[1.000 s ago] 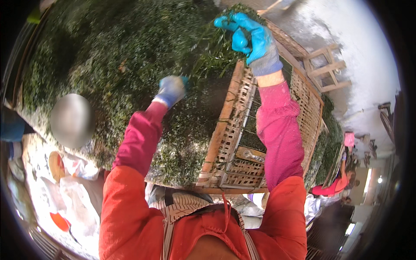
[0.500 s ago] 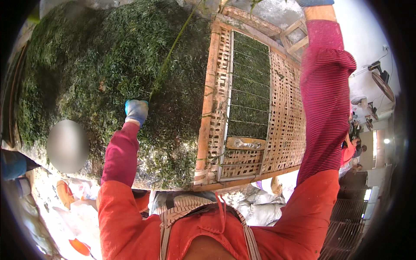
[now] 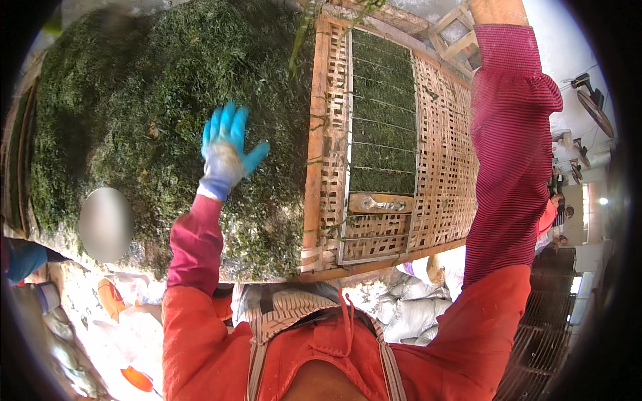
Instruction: The person processes tea leaves by spreading them onto a bamboo tray and using a tool to press and sort them.
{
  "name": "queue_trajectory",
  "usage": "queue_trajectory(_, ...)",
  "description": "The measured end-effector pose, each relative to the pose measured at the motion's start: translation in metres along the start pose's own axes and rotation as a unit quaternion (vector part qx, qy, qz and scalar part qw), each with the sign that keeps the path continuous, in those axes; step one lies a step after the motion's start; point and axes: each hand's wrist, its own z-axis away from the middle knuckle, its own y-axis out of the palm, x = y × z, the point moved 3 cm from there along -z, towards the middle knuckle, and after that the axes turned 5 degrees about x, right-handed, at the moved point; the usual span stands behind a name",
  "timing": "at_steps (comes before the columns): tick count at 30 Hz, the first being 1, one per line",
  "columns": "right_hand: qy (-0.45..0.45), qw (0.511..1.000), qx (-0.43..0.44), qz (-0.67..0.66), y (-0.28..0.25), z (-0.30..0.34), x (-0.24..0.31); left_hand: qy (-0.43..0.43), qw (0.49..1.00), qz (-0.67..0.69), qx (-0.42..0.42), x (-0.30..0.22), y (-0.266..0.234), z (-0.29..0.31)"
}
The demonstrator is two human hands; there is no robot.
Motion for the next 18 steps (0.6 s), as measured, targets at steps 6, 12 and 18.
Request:
queue_trajectory(6, -0.017, 0.99, 0.09, -0.103, 0.039, -0.01, -0.024, 0.111, 0.809, 0.565, -0.115, -0.03, -0.061, -0.085)
queue_trajectory(12, -0.013, 0.972, 0.09, -0.218, 0.044, -0.014, -0.057, -0.051, 0.785, 0.602, 0.138, -0.031, 0.082, -0.023)
queue_trajectory(18, 0.195, 0.971, -0.053, -0.131, 0.126, 0.092, -0.128, -0.246, 0.509, 0.806, 0.175, -0.061, 0.078, 0.155)
